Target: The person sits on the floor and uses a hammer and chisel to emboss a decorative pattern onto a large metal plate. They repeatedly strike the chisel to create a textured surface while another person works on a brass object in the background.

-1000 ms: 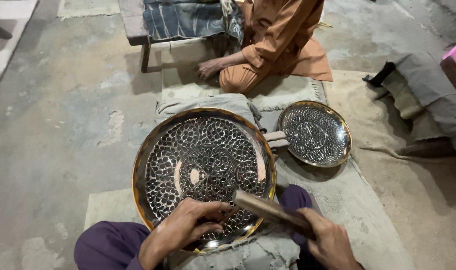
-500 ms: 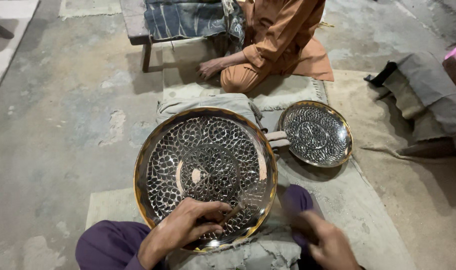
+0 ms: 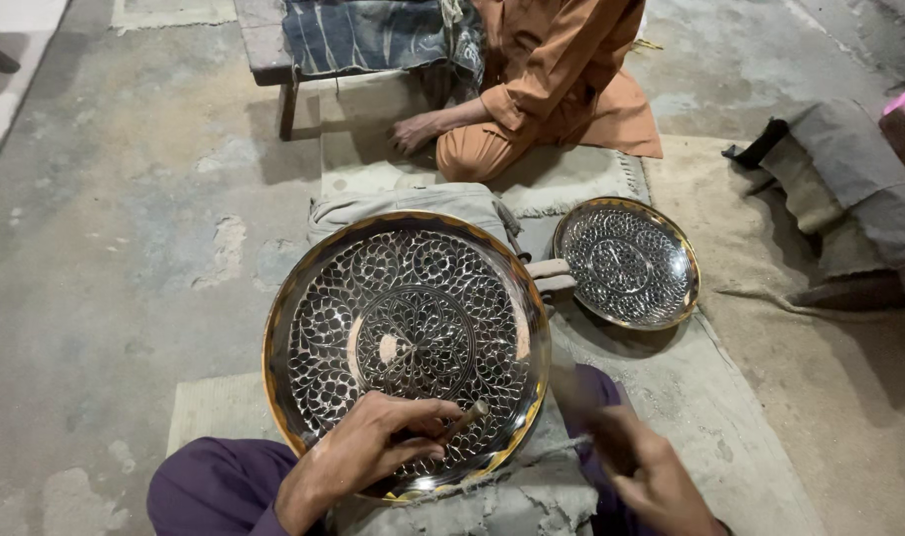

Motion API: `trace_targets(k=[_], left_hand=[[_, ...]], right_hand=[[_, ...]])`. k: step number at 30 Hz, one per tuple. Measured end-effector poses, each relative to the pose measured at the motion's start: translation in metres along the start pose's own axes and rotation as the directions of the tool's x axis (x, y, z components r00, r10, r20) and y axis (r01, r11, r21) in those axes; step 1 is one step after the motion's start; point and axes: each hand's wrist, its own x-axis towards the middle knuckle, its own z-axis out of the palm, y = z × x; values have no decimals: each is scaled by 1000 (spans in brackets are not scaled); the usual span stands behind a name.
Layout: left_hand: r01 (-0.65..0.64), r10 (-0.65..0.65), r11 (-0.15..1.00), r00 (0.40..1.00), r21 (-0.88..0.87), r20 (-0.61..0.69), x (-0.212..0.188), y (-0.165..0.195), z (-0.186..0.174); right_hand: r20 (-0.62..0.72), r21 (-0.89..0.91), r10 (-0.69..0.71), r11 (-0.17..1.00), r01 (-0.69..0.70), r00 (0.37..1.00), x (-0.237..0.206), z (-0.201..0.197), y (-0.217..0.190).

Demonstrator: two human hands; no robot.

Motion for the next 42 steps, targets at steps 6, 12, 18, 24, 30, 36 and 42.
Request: trace_targets(k=[6, 12, 18, 24, 30, 36, 42], left_hand=[[13, -13, 999, 1000, 35, 15, -3, -2, 0], [-29, 30, 996, 1000, 79, -6, 0, -3, 0], [33, -34, 994, 999, 108, 11, -3, -3, 2], [32, -33, 995, 999, 91, 13, -3, -2, -2], [16, -16, 998, 1000, 60, 3, -8, -1, -1], [-42, 42, 999, 999, 34, 3, -3, -3, -1], [-27, 27, 995, 1000, 98, 9, -3, -5, 0]], right_hand=[[-240, 459, 277, 877, -142, 930, 4, 17, -4], [-258, -226, 336, 891, -394, 906, -7, 9, 5], [-105, -503, 350, 789, -353, 931, -20, 15, 32], [-63, -290, -147, 949, 123, 987, -25, 14, 43], [-273, 442, 226, 893, -87, 935, -21, 30, 24], [-231, -406, 132, 888, -218, 964, -17, 13, 14], [-256, -319, 46, 939, -129, 966, -14, 16, 4]])
